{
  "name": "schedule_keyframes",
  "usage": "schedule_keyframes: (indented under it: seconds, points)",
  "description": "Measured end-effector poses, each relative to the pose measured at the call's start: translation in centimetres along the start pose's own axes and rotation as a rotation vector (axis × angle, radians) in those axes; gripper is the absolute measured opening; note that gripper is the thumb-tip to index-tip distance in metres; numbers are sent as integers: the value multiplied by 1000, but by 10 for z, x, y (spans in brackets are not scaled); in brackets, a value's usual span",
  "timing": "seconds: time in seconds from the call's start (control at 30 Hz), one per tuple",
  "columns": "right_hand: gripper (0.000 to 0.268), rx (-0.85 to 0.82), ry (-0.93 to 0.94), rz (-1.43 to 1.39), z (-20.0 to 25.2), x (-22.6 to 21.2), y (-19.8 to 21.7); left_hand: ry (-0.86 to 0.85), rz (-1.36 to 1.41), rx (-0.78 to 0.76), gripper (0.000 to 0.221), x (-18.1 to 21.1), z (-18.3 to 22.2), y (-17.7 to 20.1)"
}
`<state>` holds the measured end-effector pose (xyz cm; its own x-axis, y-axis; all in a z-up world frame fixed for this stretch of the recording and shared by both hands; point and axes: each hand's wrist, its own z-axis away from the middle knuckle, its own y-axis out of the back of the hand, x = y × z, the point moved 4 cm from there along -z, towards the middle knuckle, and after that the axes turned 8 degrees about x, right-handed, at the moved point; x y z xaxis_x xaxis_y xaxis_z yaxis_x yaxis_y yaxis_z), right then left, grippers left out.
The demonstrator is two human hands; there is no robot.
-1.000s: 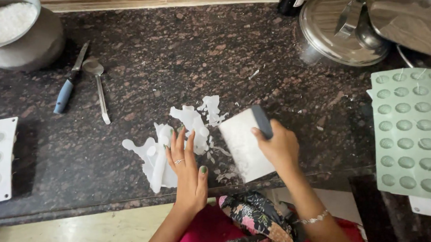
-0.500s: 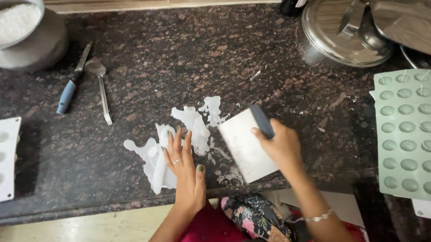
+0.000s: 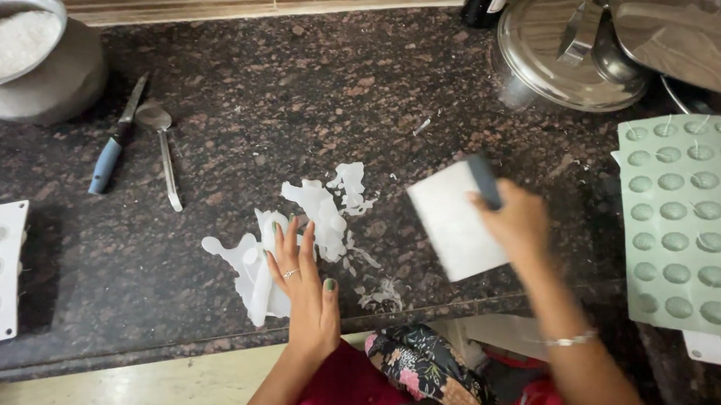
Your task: The recorder scrapes spilled wax from a countertop and gathers it into a container.
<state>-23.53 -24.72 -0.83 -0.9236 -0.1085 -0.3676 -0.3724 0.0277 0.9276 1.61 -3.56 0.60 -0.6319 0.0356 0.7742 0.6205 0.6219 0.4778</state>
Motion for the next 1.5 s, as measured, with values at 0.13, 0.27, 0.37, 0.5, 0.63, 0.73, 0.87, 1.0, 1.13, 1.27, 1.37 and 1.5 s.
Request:
schedule_keyframes:
  seconds: [0.13, 0.27, 0.37, 0.5, 0.63, 0.73, 0.87, 1.0, 1.13, 1.27, 1.37, 1.5]
  points:
    - [44, 35, -34, 4, -4, 4, -4, -30, -24, 3, 79, 4, 1, -2]
    - [50, 171, 184, 77, -7, -6, -3, -16, -11, 14, 79, 0, 0, 1]
    - [47, 32, 86, 69, -6, -11, 2, -10, -2, 19, 79, 1, 0, -3]
    - [44, -77, 74, 3, 11, -37, -22, -16, -54, -13, 79, 1, 3, -1]
    - [39, -38, 43, -32, -9, -21, 3, -8, -40, 46, 78, -2, -2, 0]
    - [37, -27, -10, -38, 4, -23, -3, -9, -50, 30, 78, 2, 1, -2]
    - [36, -105, 12, -120, 29, -47, -30, -7, -64, 22, 78, 1, -1, -3]
    - [40, -134, -33, -106, 19, -12, -19, 52, -8, 39, 79, -3, 0, -3]
    - [42, -9, 32, -44, 22, -22, -24, 17, -40, 38, 80, -1, 1, -2]
    - [42, -117, 80, -102, 37, -64, -25, -3, -52, 31, 80, 0, 0, 2]
    - [41, -57, 30, -135, 18, -28, -12, 30, 23, 58, 82, -5, -5, -3]
    - [40, 50, 70, -67, 19, -38, -11, 46, -44, 74, 80, -8, 4, -1]
